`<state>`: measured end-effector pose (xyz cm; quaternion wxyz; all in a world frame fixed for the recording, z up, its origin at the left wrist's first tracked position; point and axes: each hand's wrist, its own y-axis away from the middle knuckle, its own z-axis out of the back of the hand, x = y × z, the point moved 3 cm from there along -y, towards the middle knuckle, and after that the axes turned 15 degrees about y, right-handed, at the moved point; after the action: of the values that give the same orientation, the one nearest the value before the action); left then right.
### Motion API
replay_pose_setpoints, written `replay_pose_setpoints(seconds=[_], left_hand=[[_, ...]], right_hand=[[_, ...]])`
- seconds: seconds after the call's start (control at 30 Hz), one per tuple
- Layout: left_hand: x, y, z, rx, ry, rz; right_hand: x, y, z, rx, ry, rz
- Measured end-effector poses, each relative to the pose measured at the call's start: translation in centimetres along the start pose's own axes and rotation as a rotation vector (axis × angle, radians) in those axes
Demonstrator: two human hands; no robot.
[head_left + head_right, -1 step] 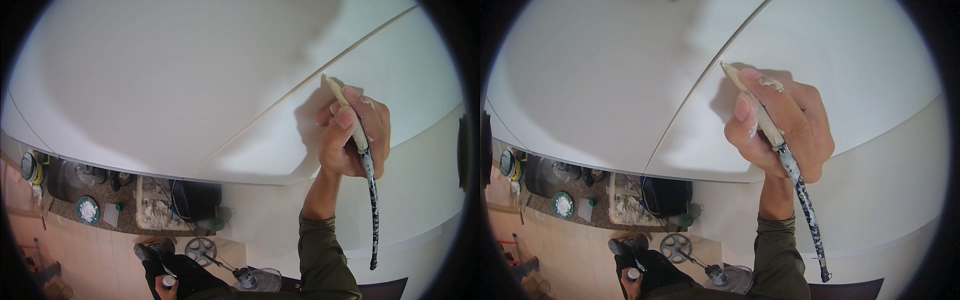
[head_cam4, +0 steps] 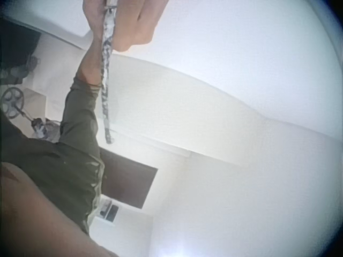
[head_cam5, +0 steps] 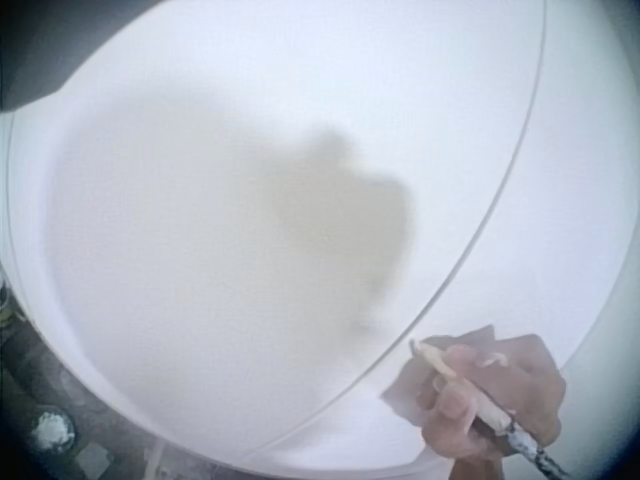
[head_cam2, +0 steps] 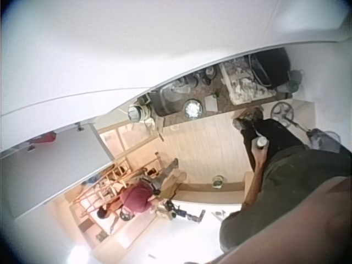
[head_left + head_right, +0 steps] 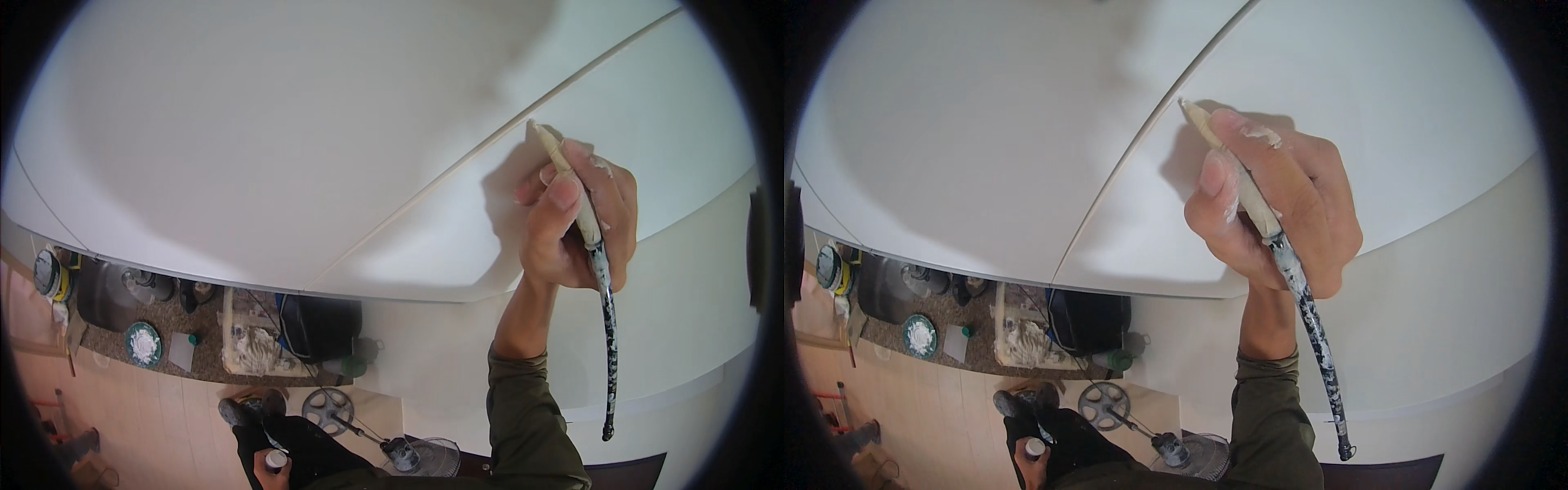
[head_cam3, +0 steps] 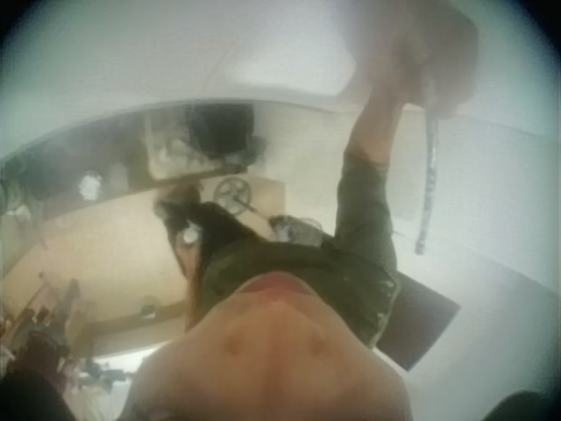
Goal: The person applies a white sealant along the seams of white ceiling panels using a caulking gun. They repeatedly reload the gun from a small container and continue applying the sealant in straight lines along the panel joints.
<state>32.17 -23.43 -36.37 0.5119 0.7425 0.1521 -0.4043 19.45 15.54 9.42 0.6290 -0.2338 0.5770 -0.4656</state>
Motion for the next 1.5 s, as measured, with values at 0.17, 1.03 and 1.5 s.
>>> replay_pose_setpoints(seconds=[0.17, 1.03, 1.5], left_hand=[[-1.0, -0.2, -0.4, -0.003, 0.033, -0.027], [-1.0, -0.2, -0.3, -0.021, 0.032, 0.061], [-0.7, -0.3, -0.1, -0.027, 0.036, 0.015]], right_hand=[[0.1, -0.2, 0.0, -0.011, 0.01, -0.037], [0.3, -0.6, 0.1, -0.028, 0.026, -0.015], [0.2, -0.6, 0.3, 0.02, 0.018, -0.003]])
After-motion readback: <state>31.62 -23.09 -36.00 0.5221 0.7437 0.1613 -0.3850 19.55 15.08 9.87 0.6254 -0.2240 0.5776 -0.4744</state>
